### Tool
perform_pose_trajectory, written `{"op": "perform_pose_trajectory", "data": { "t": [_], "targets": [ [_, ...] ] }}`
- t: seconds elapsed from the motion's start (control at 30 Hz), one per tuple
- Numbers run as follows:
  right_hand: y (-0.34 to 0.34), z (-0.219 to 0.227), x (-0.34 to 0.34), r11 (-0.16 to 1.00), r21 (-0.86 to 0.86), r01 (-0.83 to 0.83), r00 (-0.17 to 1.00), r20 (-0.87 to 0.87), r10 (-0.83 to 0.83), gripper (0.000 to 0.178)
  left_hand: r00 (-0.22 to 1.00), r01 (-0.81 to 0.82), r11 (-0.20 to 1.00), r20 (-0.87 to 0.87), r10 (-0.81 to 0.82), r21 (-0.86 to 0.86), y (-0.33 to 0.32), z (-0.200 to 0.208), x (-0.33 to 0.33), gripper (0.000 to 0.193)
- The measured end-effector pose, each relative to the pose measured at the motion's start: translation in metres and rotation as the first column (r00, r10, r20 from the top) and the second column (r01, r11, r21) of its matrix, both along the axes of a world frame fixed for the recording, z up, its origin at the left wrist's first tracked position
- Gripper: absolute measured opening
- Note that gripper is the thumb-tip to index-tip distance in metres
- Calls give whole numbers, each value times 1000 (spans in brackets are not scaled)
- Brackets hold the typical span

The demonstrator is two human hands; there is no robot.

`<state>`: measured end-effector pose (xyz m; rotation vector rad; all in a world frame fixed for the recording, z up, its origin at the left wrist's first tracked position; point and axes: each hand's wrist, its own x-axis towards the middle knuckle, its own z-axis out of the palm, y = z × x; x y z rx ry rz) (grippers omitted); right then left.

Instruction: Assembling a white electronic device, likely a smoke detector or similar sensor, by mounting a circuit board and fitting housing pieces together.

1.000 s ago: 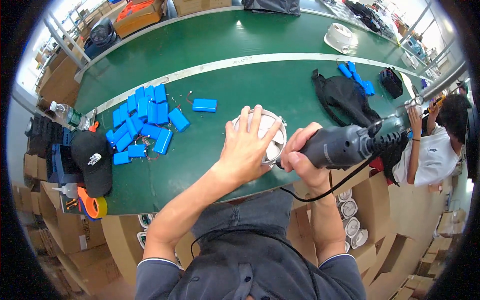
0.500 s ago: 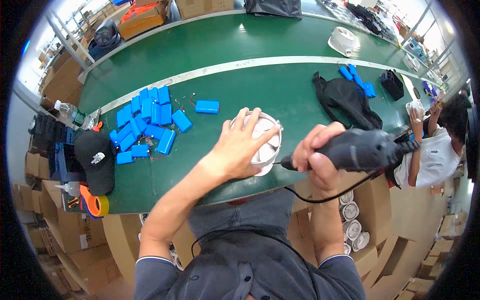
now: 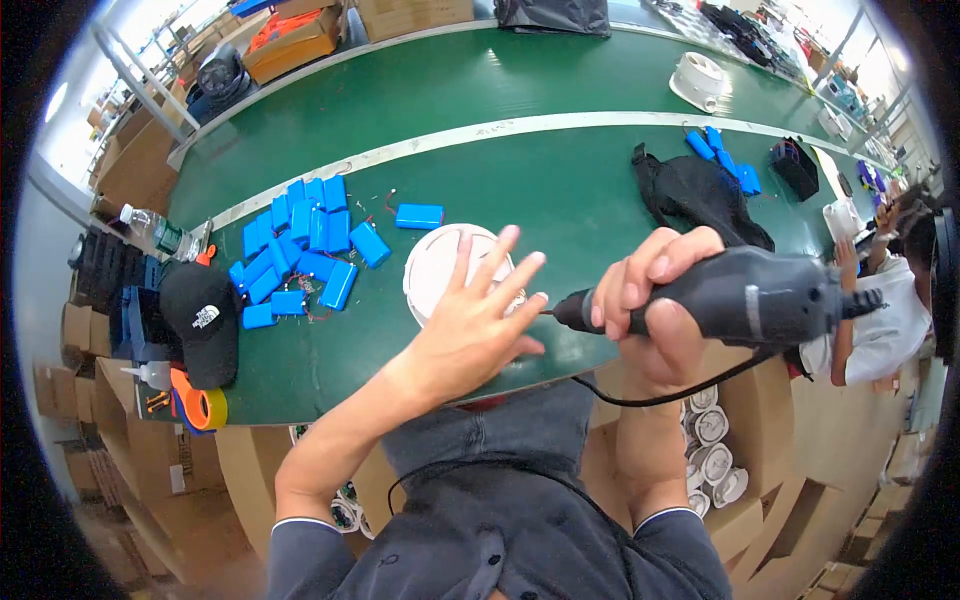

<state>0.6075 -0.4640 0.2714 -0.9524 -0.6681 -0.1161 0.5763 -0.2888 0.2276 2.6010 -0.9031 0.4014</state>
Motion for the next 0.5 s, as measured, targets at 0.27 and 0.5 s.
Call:
{"op": "perform_pose_trajectory", "data": {
  "t": [0.27,0.5],
  "targets": [
    [-11,-10,13,999,17,49,999,-8,-48,30,934,-280,960,228,275,-12,41,12,13,21],
    [17,-33,31,999,2,45,973,-229,-43,26,734,-679,729,75,675,91,91,-4,14,40]
  ]
}}
